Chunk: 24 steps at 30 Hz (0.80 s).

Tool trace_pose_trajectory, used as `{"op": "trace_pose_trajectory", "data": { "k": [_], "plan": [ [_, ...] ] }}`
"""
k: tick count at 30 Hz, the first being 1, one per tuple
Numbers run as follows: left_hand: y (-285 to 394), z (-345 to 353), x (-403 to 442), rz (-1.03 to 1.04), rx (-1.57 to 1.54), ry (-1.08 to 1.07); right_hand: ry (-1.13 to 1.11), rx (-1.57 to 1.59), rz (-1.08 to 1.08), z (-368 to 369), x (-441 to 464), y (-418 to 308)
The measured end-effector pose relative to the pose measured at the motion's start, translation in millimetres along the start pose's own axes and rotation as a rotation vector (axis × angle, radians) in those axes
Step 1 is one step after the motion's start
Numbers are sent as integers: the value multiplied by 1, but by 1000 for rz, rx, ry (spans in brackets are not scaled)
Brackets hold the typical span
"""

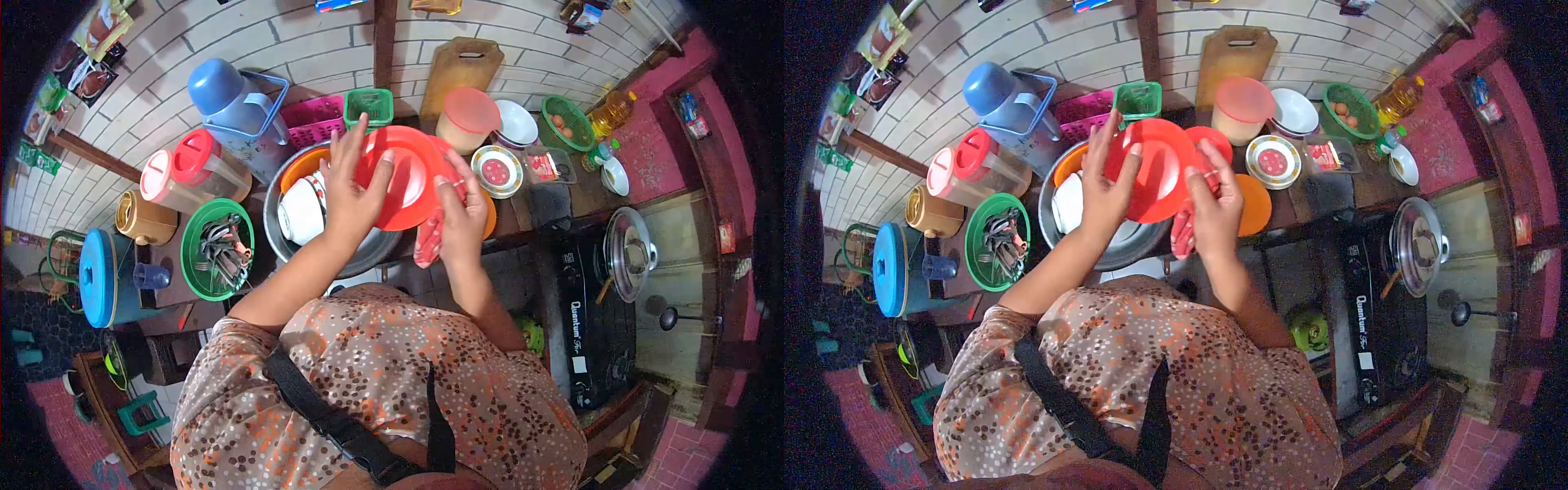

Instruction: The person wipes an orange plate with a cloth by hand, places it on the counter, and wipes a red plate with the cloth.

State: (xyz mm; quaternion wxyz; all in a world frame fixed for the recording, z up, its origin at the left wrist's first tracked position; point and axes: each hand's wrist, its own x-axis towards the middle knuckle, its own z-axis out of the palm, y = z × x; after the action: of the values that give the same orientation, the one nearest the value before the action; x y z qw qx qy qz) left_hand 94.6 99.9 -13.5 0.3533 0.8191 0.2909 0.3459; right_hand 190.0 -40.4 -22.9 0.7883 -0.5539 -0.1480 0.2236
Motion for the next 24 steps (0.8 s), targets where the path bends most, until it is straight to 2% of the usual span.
{"op": "trace_pose_trajectory", "data": {
  "k": [4, 6, 8, 9, 10, 13, 16, 18, 19, 20, 22, 23, 24],
  "plan": [
    [-4, -4, 2, 115, -114, 39, 7, 123, 18, -20, 16, -8],
    [-5, -5, 1, 113, -226, 40, 22, 339, 51, -23, 21, -4],
    [3, -1, -2, -1, -591, -8, 11, 353, 58, -24, 22, -3],
    [16, -8, -4, -28, -673, -89, -4, 366, 76, -22, 22, 6],
    [24, -13, -5, -26, -672, -85, -19, 379, 96, -17, 20, 9],
    [35, -19, -4, 11, -856, -104, -32, 209, 161, -7, 11, 31],
    [24, -21, -1, 141, -806, -136, -101, 115, 238, -8, 7, 48],
    [18, -23, -3, 213, -693, -140, -138, -131, -23, 2, 10, 60],
    [14, -22, -5, 274, -606, -156, -109, -324, -242, 6, 10, 62],
    [12, -22, -6, 334, -519, -172, -111, -325, -241, 4, 10, 61],
    [15, -21, -6, 335, -528, -153, -63, -692, -640, 16, 5, 26],
    [14, -21, -5, 303, -526, -157, -66, -694, -640, 19, 2, 19],
    [13, -21, -5, 271, -524, -160, -73, -617, -727, 23, -3, 15]
  ]
}}
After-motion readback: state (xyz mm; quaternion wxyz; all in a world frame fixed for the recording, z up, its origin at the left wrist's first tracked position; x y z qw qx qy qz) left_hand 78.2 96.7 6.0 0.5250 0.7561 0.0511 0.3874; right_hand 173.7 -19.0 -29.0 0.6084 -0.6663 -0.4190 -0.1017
